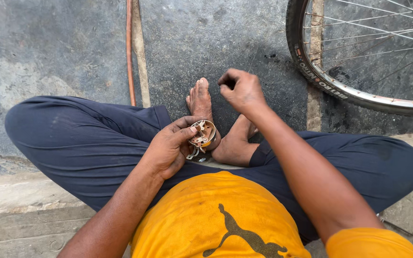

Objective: The person sits cross-legged on the ground and uses a screwdriver to adjust small components inside a circular metal housing. They repeatedly insert and remove a small metal pin while manipulating internal parts. The task involves precise hand movements and tool use.

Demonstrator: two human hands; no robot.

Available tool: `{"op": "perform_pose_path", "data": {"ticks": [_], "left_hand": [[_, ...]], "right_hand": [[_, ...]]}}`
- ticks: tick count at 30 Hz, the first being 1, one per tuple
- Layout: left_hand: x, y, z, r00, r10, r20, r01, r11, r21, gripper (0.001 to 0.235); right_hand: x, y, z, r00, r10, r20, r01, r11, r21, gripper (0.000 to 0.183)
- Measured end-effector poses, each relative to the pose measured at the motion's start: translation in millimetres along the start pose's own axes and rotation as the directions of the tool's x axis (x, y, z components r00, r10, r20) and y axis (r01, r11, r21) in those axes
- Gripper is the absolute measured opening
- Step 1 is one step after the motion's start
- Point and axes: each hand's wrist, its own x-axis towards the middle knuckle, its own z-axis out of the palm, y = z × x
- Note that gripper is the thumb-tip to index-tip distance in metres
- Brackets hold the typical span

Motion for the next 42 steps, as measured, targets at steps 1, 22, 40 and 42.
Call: {"op": "perform_pose_path", "data": {"ticks": [1, 22, 40, 42], "left_hand": [[-1.5, -0.4, 1.2, 1.0, -0.001, 0.023, 0.001, 1.0, -0.011, 0.024], [-23.5, -11.9, 36.9, 0.995, -0.1, 0.003, 0.096, 0.968, 0.232, 0.032], [-20.6, -27.1, 20.7, 0.975, -0.214, 0.066, 0.19, 0.946, 0.262, 0.042], [-18.3, -29.5, 17.9, 0.974, -0.215, 0.071, 0.187, 0.942, 0.277, 0.042]], "right_hand": [[-9.9, -19.5, -16.3, 0.998, 0.051, 0.028, -0.051, 0.999, -0.001, 0.015], [-141.6, -114.7, -88.7, 0.953, -0.189, 0.238, 0.178, 0.982, 0.066, 0.012], [-146.3, -108.9, -82.8, 0.925, -0.199, 0.323, 0.246, 0.963, -0.111, 0.016], [-145.1, -107.0, -81.4, 0.922, -0.182, 0.341, 0.23, 0.967, -0.106, 0.015]]}}
